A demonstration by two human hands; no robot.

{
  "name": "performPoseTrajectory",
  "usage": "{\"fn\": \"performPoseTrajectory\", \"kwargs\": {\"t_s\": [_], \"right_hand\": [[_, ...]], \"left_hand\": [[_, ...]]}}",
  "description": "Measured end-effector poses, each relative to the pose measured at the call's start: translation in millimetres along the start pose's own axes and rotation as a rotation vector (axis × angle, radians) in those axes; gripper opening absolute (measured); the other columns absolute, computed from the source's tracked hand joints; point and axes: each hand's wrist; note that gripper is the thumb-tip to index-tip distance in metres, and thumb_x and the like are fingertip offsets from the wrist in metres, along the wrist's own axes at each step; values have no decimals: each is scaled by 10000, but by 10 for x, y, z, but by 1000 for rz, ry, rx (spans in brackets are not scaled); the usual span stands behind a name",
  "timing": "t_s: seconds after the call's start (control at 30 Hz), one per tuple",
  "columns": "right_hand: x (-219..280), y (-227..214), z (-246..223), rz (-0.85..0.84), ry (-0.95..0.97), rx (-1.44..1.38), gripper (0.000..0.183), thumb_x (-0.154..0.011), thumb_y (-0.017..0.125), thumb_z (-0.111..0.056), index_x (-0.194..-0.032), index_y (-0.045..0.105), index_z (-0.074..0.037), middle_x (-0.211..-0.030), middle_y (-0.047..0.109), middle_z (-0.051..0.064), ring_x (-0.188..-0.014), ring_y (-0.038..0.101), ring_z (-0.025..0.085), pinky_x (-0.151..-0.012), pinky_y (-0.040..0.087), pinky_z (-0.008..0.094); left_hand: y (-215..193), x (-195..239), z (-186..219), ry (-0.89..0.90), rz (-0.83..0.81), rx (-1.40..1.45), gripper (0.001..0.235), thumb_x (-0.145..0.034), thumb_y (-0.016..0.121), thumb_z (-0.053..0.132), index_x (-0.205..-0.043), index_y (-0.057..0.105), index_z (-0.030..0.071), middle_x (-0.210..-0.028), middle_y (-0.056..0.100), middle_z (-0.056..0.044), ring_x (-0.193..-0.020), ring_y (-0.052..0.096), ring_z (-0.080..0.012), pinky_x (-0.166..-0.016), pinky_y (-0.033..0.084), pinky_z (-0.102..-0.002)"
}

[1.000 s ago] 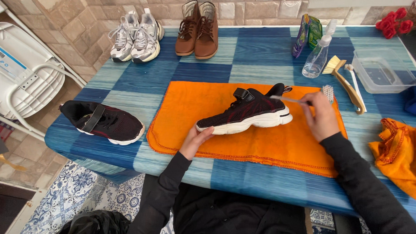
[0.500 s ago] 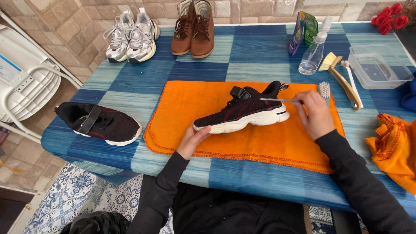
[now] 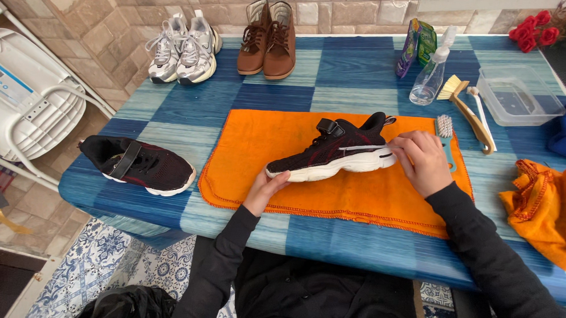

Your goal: The person scrubs a black sneaker with a white sole using a small brush. They rotate the shoe to clean the upper, sides, and sole, then set it down on an orange mat.

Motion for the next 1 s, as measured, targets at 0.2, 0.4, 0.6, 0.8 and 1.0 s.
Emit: {"fn": "performPoseTrajectory", "kwargs": {"t_s": [0.2, 0.4, 0.6, 0.8, 1.0], "right_hand": [[84, -22, 328, 22, -31, 172, 44, -989, 601, -181, -999, 630, -150, -967, 598, 10, -961, 621, 218, -934, 411, 341], [68, 6, 337, 158, -122, 169, 48, -977, 632, -155, -938, 646, -132, -992, 609, 18, -953, 603, 258, -925, 429, 384], [-92, 13, 39, 132, -190, 220, 134, -997, 553, -108, -960, 676, -148, -977, 602, 33, -941, 601, 241, -948, 415, 389], [-18, -257, 224, 101, -99, 214, 225, -1028, 607, 8, -1119, 699, -176, -1042, 613, 62, -930, 556, 282, -863, 363, 418], [-309, -229, -536, 153, -309, 101, 209, -992, 594, -57, -1121, 700, -183, -1022, 663, 30, -862, 577, 239, -790, 341, 377]], "left_hand": [[76, 54, 117, -2, -4, 14, 721, -830, 776, 296, -1360, 396, -12, -1289, 415, -197, -1143, 486, -227, -1016, 439, -404], [71, 45, 101, 8, 2, 21, 707, -827, 782, 289, -1344, 409, -18, -1278, 422, -192, -1120, 489, -217, -1004, 451, -399], [105, 90, 175, 6, -13, 13, 707, -834, 772, 288, -1343, 398, -28, -1281, 411, -200, -1137, 473, -219, -1020, 437, -412], [18, 20, 113, -30, -52, 14, 522, -808, 673, 296, -1244, 487, 77, -1265, 567, -132, -1187, 552, -236, -1013, 479, -336], [9, 19, 104, -23, -70, 36, 501, -819, 672, 295, -1243, 495, 96, -1256, 572, -110, -1192, 553, -231, -1021, 469, -343]]}}
Point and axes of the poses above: each hand's wrist, its own x-axis away from the middle knuckle, its own y-axis out of the palm, z = x × y
